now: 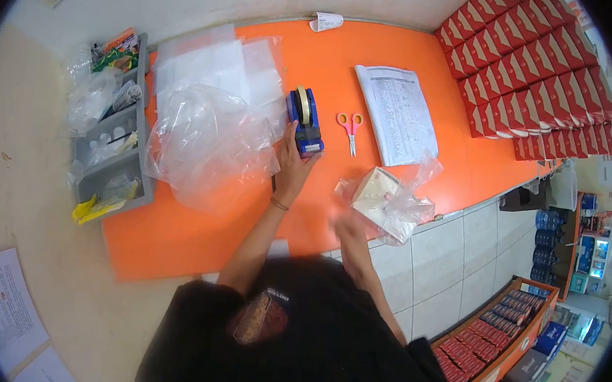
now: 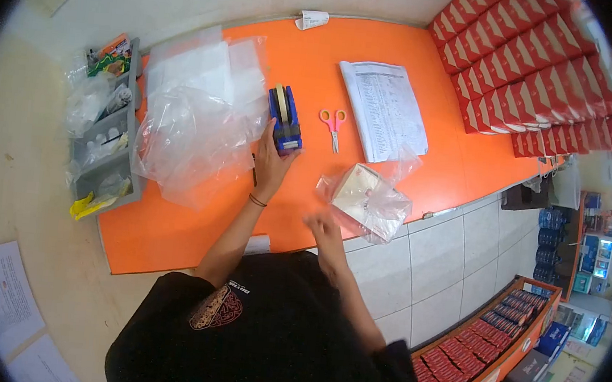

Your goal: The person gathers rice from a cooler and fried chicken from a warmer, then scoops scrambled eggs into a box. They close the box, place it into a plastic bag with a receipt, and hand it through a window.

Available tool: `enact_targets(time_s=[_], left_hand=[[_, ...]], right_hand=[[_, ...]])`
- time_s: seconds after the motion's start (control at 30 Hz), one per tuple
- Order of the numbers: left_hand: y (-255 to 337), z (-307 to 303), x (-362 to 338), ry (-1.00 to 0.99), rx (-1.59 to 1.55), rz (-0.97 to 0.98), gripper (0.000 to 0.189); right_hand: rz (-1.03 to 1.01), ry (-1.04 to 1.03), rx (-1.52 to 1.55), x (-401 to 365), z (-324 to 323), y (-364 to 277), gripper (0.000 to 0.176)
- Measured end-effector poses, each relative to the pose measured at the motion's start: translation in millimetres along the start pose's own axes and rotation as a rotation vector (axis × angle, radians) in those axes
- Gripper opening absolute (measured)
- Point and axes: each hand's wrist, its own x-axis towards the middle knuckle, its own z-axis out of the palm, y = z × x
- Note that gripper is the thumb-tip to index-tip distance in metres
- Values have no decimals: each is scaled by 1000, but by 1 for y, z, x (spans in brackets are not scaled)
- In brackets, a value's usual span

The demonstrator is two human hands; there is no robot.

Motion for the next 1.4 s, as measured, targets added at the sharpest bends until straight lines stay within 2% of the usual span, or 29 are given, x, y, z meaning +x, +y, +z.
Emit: enact_targets(time_s=[0.07, 0.17, 0.23, 0.27, 0.33, 0.37, 0.43, 0.47, 0.53, 0.57, 0.6, 0.63, 0.7, 0.73, 0.8, 0.87, 0.9, 0.93, 1.0, 1.03, 1.1, 1.13, 1.2, 1.23, 1.3, 1.33, 1.4], left_hand=[[-1, 4, 5, 43, 24, -13, 92], [5, 4, 1, 51, 39, -18, 90], [9, 1, -8, 220, 106, -2, 69], [5, 1, -20, 214, 108, 4, 69], [-1, -2, -40, -65, -237, -597, 46], [-6, 1, -41, -71, -234, -593, 46], [-15, 9, -36, -214, -553, -546, 35], [-15, 8, -35, -228, -548, -561, 35], [-19, 10, -20, -187, -490, -346, 31], [-22, 12, -19, -194, -480, -368, 31], [-24, 14, -19, -252, -381, -421, 30], [-27, 14, -20, -301, -286, -465, 30], [-30, 10, -27, -263, -290, -451, 29], [-30, 7, -26, -234, -296, -426, 28], [-15, -36, -45, -89, -301, -384, 26], [17, -94, -83, 82, -480, -548, 26], [21, -114, -107, 226, -411, -535, 25], [20, -134, -135, 292, -311, -572, 27], [6, -169, -192, 102, -4, -805, 28], [-1, -170, -215, 98, -1, -802, 28], [-15, -168, -240, 61, -270, -846, 30], [-13, -166, -234, 58, -272, -845, 30], [-2, -153, -207, -21, -815, -1087, 31], [4, -143, -191, -64, -936, -1090, 32], [12, -119, -160, -169, -1220, -1106, 31], [15, -104, -144, -230, -1382, -1122, 30], [22, -68, -113, -344, -1449, -1074, 34]], right_hand=[[208, 34, -182, -44, -43, 28, 20], [165, 18, -156, -71, -58, 43, 22], [144, 37, -218, -65, -61, 51, 23], [113, 56, -283, -61, -60, 52, 23], [176, 64, -270, -59, -61, 51, 22], [145, 53, -294, -58, -63, 52, 20], [123, 47, -313, -56, -61, 51, 18], [56, 86, -368, -57, -58, 47, 18], [-123, 136, -547, -44, -64, 52, 17], [-154, 222, -517, -37, -63, 62, 16], [-189, 199, -506, -30, -66, 70, 14], [-164, 203, -484, -30, -58, 60, 13], [-147, 195, -470, -31, -55, 47, 12], [-72, 198, -400, -27, -64, 47, 12], [5, 196, -319, -18, -76, 41, 12], [17, 34, -273, -13, -82, 34, 10], [-67, -114, -375, -6, -82, 33, 11], [-63, -108, -366, 1, -75, 37, 11], [-162, -260, -539, 9, -57, 47, 13], [-162, -257, -534, 9, -57, 54, 13], [-80, -352, -850, 10, -56, 68, 16], [-79, -349, -850, 7, -61, 70, 16], [-73, -317, -730, -4, -83, 70, 18], [-77, -305, -733, -10, -91, 64, 18], [135, -214, -664, -26, -104, 45, 14], [128, -190, -665, -34, -111, 42, 14], [-25, -66, -420, -51, -120, 37, 12]])
